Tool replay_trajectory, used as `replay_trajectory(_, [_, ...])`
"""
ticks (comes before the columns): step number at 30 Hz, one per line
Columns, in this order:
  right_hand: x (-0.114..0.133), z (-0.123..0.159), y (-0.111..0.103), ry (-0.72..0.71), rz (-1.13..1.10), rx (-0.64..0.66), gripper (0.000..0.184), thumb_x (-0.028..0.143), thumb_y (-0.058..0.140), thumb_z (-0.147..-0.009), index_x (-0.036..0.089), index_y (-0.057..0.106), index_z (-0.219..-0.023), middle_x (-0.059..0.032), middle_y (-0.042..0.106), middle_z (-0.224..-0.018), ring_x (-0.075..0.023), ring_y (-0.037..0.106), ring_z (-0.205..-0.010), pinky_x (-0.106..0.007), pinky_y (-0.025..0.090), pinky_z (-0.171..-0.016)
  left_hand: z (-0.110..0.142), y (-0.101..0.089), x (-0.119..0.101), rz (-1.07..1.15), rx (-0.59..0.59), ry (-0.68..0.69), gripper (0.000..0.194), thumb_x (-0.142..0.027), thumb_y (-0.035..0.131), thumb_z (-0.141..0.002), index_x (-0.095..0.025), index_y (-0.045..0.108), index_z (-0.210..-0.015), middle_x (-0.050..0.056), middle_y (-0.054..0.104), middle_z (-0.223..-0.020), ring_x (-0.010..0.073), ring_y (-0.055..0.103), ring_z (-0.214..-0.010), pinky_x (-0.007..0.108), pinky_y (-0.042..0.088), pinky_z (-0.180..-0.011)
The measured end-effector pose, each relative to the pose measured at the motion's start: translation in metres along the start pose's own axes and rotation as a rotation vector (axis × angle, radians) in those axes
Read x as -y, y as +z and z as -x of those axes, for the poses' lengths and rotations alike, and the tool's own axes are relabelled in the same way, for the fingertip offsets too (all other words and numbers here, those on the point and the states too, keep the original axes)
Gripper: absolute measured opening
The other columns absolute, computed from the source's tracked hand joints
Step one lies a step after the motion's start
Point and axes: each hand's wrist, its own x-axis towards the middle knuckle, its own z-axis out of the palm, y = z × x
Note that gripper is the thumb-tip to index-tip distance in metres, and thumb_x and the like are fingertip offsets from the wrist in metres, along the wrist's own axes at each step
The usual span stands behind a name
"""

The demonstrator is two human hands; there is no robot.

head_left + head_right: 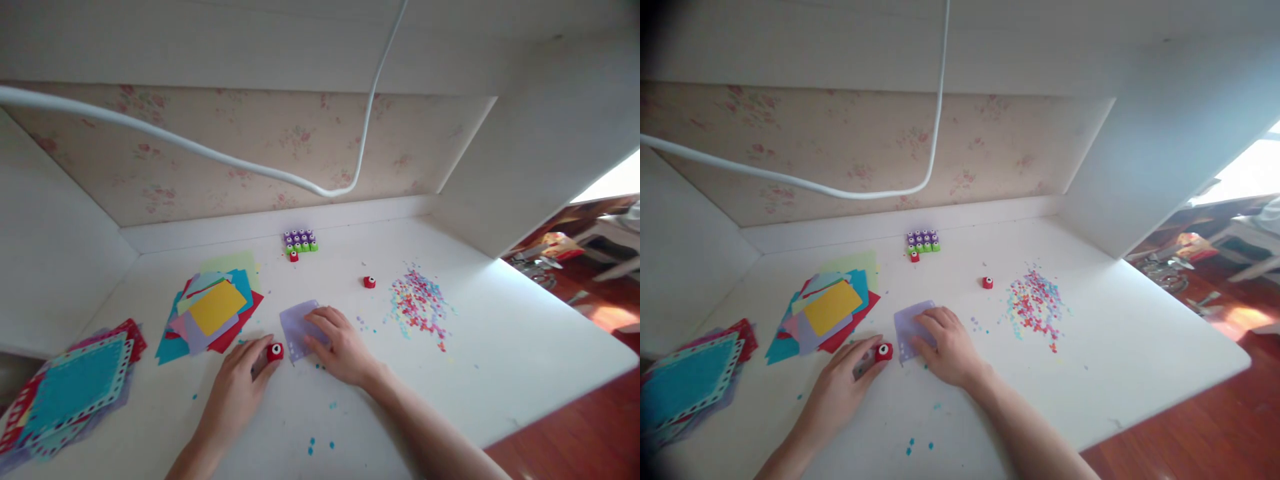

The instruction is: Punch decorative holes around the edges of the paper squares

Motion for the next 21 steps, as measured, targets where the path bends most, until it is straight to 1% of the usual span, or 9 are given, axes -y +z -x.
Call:
replay_trajectory(2, [0.011,-0.001,0.0,-0.031,-0.108,0.028,0.037,0.03,0.057,-0.095,0.02,0.057,-0.13,-0.0109,0.062,-0.127,-0.0215,0.058,-0.117,-0.038,0.048,-0.102,0.001,0.001,-0.006,0.02,-0.039,0.011,0.036,-0.046,0.059,-0.093,-0.026,0.059,-0.122,0.007,0.07,-0.107,0.0253,0.068,-0.096,0.039,0.058,-0.083])
replay_trajectory(4, [0.021,-0.002,0.001,-0.066,-0.193,0.089,0.039,0.032,0.059,-0.095,0.021,0.058,-0.132,-0.0101,0.063,-0.128,-0.0203,0.059,-0.117,-0.034,0.049,-0.101,0.005,0.002,-0.011,0.043,-0.065,0.047,0.035,-0.047,0.057,-0.094,-0.026,0.057,-0.122,0.007,0.07,-0.104,0.0239,0.069,-0.091,0.036,0.059,-0.079])
replay_trajectory(7, [0.032,-0.004,-0.001,-0.095,-0.273,0.191,0.031,0.032,0.054,-0.098,0.024,0.063,-0.127,-0.0065,0.068,-0.119,-0.0176,0.063,-0.11,-0.03,0.052,-0.096,0.011,0.0,-0.015,0.069,-0.086,0.108,0.032,-0.046,0.055,-0.096,-0.026,0.055,-0.122,0.006,0.07,-0.098,0.0222,0.069,-0.087,0.033,0.059,-0.077])
replay_trajectory(9, [0.036,-0.006,-0.002,-0.099,-0.302,0.249,0.027,0.032,0.051,-0.099,0.026,0.066,-0.121,-0.0043,0.071,-0.114,-0.0161,0.065,-0.106,-0.028,0.053,-0.094,0.014,0.0,-0.016,0.082,-0.095,0.114,0.031,-0.046,0.054,-0.097,-0.026,0.055,-0.121,0.005,0.07,-0.096,0.0212,0.069,-0.084,0.032,0.059,-0.074])
replay_trajectory(13, [0.041,-0.005,-0.001,-0.09,-0.306,0.256,0.023,0.033,0.055,-0.098,0.024,0.071,-0.112,-0.0059,0.073,-0.108,-0.0176,0.067,-0.101,-0.029,0.053,-0.09,0.016,0.002,-0.017,0.106,-0.089,0.106,0.031,-0.047,0.053,-0.097,-0.026,0.055,-0.121,0.005,0.07,-0.096,0.0195,0.068,-0.081,0.031,0.059,-0.072])
replay_trajectory(15, [0.042,-0.002,-0.001,-0.037,-0.327,0.236,0.021,0.032,0.058,-0.096,0.023,0.072,-0.108,-0.0063,0.073,-0.104,-0.0179,0.068,-0.097,-0.03,0.054,-0.087,0.017,0.004,-0.018,0.115,-0.094,0.121,0.032,-0.046,0.052,-0.098,-0.026,0.054,-0.122,0.005,0.07,-0.096,0.0193,0.068,-0.081,0.031,0.059,-0.074])
replay_trajectory(17, [0.038,0.001,-0.003,0.079,-0.367,0.202,0.018,0.033,0.062,-0.093,0.023,0.074,-0.103,-0.0053,0.074,-0.101,-0.0178,0.069,-0.093,-0.03,0.054,-0.085,0.017,0.006,-0.019,0.111,-0.102,0.116,0.034,-0.047,0.052,-0.098,-0.025,0.054,-0.123,0.006,0.07,-0.099,0.0194,0.068,-0.082,0.031,0.059,-0.074])
replay_trajectory(19, [0.028,0.004,-0.009,0.238,-0.426,0.111,0.018,0.036,0.066,-0.09,0.023,0.074,-0.099,-0.0043,0.075,-0.096,-0.018,0.07,-0.087,-0.03,0.055,-0.079,0.017,0.006,-0.021,0.105,-0.108,0.09,0.036,-0.048,0.052,-0.097,-0.024,0.054,-0.123,0.007,0.069,-0.104,0.0197,0.068,-0.082,0.032,0.059,-0.074])
replay_trajectory(21, [0.008,0.006,-0.021,0.396,-0.478,-0.033,0.022,0.041,0.067,-0.087,0.023,0.074,-0.098,-0.0042,0.076,-0.092,-0.019,0.07,-0.083,-0.032,0.056,-0.076,0.017,0.004,-0.021,0.109,-0.107,0.074,0.035,-0.048,0.052,-0.097,-0.024,0.054,-0.122,0.007,0.068,-0.105,0.0193,0.067,-0.081,0.032,0.059,-0.073])
